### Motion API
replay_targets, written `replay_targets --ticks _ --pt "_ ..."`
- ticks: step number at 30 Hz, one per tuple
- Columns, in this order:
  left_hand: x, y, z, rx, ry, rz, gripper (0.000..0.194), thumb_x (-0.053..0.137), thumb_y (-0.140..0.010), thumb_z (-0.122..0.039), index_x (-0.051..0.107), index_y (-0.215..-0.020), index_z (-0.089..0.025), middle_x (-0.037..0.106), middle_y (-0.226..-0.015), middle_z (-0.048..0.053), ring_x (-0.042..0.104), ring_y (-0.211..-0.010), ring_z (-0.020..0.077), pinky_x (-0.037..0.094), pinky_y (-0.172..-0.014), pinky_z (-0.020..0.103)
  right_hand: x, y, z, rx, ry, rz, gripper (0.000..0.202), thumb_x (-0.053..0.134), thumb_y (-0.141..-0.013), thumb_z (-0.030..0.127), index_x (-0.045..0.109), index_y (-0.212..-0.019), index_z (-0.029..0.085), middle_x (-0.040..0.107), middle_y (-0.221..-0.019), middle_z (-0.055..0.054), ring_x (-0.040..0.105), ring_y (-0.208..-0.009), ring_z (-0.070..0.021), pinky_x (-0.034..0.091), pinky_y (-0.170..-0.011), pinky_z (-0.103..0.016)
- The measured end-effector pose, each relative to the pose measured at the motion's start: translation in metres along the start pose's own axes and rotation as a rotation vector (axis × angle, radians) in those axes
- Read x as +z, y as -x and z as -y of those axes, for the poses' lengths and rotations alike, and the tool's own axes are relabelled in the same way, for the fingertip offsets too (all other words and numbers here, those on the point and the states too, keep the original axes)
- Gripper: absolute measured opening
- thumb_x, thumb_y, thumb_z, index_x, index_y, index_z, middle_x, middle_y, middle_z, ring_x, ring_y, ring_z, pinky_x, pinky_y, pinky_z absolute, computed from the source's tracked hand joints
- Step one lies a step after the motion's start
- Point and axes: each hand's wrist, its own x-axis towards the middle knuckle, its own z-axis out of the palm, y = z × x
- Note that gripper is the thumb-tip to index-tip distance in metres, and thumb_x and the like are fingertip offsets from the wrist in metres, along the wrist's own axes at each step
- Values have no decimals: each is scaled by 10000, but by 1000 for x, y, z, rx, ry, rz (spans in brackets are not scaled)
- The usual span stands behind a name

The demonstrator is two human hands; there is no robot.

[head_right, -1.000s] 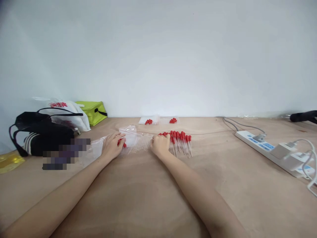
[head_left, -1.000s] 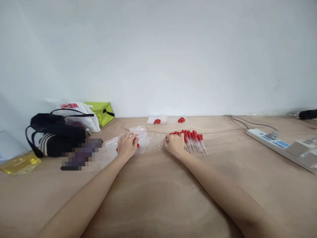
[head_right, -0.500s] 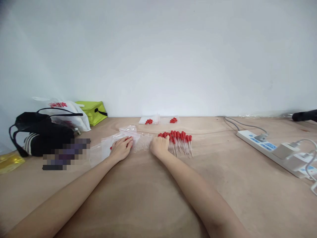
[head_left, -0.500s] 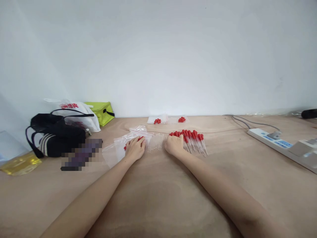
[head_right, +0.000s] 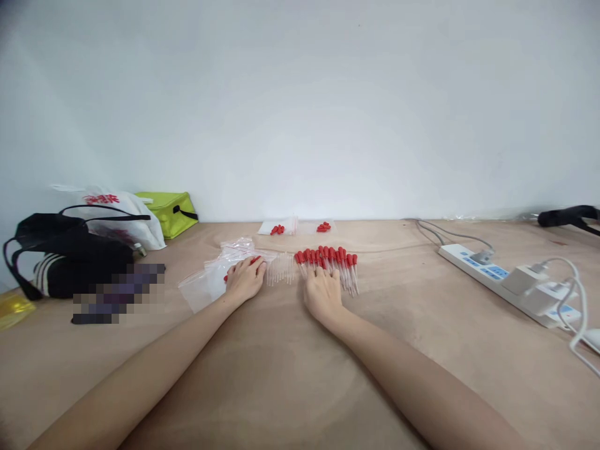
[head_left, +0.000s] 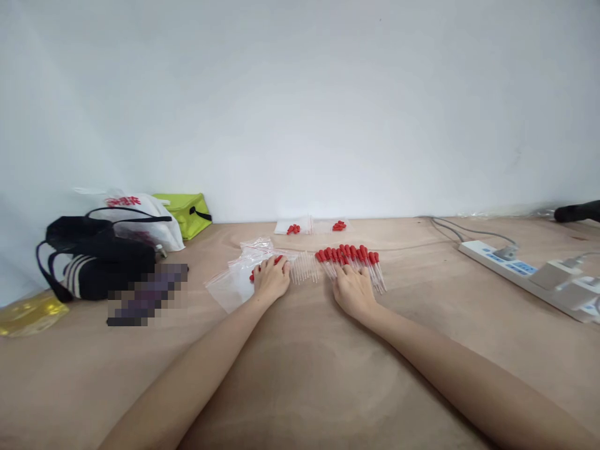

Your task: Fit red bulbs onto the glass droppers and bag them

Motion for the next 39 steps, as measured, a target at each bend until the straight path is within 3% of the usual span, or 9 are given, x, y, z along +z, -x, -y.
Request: replay_targets --ticks 5,14,17,20,23,29,34,39 --pt "-5 0 9 -98 -5 17 392 259 -873 -341 512 -1157 -247 485 -1208 91 414 -1097 275 280 -900 427 6 10 -13 -29 2 -81 294 347 -811 169 538 -1032 136 586 -900 -123 511 -789 -213 218 -667 -324" --pt "-14 -13 31 -183 52 72 395 280 -859 -320 475 -1192 -238 509 -1191 106 453 -1087 289 332 -858 408 13 28 -27 -108 -71 -294 221 379 -813 175 598 -840 165 584 -773 -59 493 -726 -165 201 -667 -310" --pt "-22 -23 46 -185 110 110 368 284 -857 -285 532 -1118 -205 621 -1014 90 548 -965 234 392 -752 306 14 28 -28 -116 -111 -321 218 382 -821 191 597 -794 166 583 -739 -47 486 -713 -158 196 -669 -309" --pt "-28 -29 57 -177 157 155 293 365 -820 -285 639 -860 -186 675 -779 57 600 -809 208 397 -645 251 13 26 -25 -133 -139 -313 212 386 -824 200 590 -774 172 585 -741 -38 484 -721 -157 192 -668 -306" --pt "-28 -32 61 -182 213 188 258 428 -781 -322 647 -724 -198 669 -640 20 614 -675 171 386 -562 215 12 25 -22 -139 -145 -306 204 389 -822 201 584 -772 174 590 -751 -36 483 -724 -157 187 -660 -305" --pt "-20 -46 58 -255 316 231 122 568 -649 -286 628 -664 -180 583 -417 -5 550 -403 155 350 -418 217 12 24 -21 -128 -149 -282 185 403 -809 198 579 -757 174 589 -756 -39 480 -739 -162 186 -661 -307" --pt "-17 -53 59 -258 416 213 83 601 -599 -212 603 -666 -162 577 -419 1 532 -360 168 357 -384 232 12 23 -22 -139 -160 -270 177 408 -808 206 578 -765 182 585 -759 -32 480 -747 -156 190 -672 -307" --pt "-30 -45 59 -199 489 0 165 607 -643 -276 596 -766 -166 646 -735 38 606 -679 171 446 -579 235 10 24 -22 -179 -168 -279 187 402 -825 213 573 -754 181 586 -750 -28 487 -748 -147 188 -662 -299"
